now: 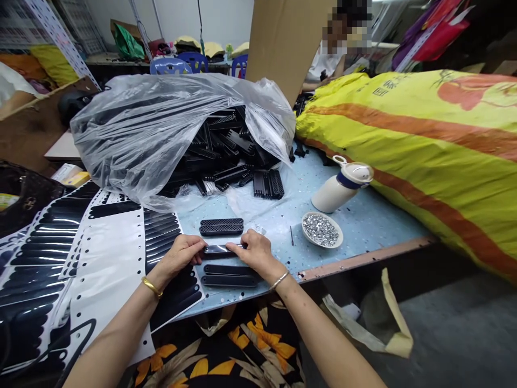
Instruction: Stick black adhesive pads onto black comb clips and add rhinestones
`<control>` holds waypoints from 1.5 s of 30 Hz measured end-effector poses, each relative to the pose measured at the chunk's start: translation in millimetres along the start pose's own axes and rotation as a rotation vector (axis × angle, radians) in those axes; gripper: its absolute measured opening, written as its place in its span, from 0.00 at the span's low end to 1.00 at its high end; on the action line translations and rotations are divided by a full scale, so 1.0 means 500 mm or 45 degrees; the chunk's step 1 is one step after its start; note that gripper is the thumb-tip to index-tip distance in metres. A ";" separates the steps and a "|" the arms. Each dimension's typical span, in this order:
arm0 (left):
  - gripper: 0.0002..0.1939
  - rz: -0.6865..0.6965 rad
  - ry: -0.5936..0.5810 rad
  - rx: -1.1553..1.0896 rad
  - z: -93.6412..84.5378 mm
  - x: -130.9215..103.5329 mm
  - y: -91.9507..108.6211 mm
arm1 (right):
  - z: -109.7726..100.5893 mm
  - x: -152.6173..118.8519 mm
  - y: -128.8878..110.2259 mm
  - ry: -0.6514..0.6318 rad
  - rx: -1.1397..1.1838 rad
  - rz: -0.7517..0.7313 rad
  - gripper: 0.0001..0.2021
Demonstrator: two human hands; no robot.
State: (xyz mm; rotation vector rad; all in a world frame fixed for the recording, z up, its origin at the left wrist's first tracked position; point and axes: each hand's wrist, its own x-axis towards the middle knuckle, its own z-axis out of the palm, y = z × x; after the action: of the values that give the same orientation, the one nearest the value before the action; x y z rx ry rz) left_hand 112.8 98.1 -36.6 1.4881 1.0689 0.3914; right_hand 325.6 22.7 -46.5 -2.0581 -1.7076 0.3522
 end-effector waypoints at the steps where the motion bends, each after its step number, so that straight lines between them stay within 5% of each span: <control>1: 0.12 -0.002 0.004 -0.020 0.001 0.001 -0.001 | 0.003 -0.002 0.002 0.014 0.018 -0.022 0.22; 12: 0.11 -0.067 0.046 -0.206 -0.014 -0.003 0.006 | 0.001 -0.008 0.000 0.034 -0.037 0.001 0.21; 20: 0.08 0.269 0.001 0.532 -0.022 -0.014 0.011 | -0.016 -0.008 0.002 -0.048 -0.195 -0.174 0.22; 29: 0.13 0.212 0.114 0.470 -0.009 -0.003 0.006 | -0.011 -0.001 -0.005 0.040 -0.102 -0.358 0.15; 36: 0.13 0.261 0.141 0.408 -0.009 -0.001 0.004 | 0.019 0.029 -0.082 -0.048 0.265 -0.524 0.07; 41: 0.13 0.278 0.142 0.337 -0.009 0.000 -0.003 | 0.021 0.022 -0.094 -0.104 0.183 -0.663 0.10; 45: 0.12 0.224 0.167 0.226 -0.004 0.006 -0.012 | 0.023 0.023 -0.069 -0.083 0.008 -0.595 0.02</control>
State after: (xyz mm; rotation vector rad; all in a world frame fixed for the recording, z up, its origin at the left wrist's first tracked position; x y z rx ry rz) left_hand 110.5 100.9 -42.6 1.7414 1.1018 0.5350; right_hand 293.1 40.8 -38.7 -1.5875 -2.1492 0.2725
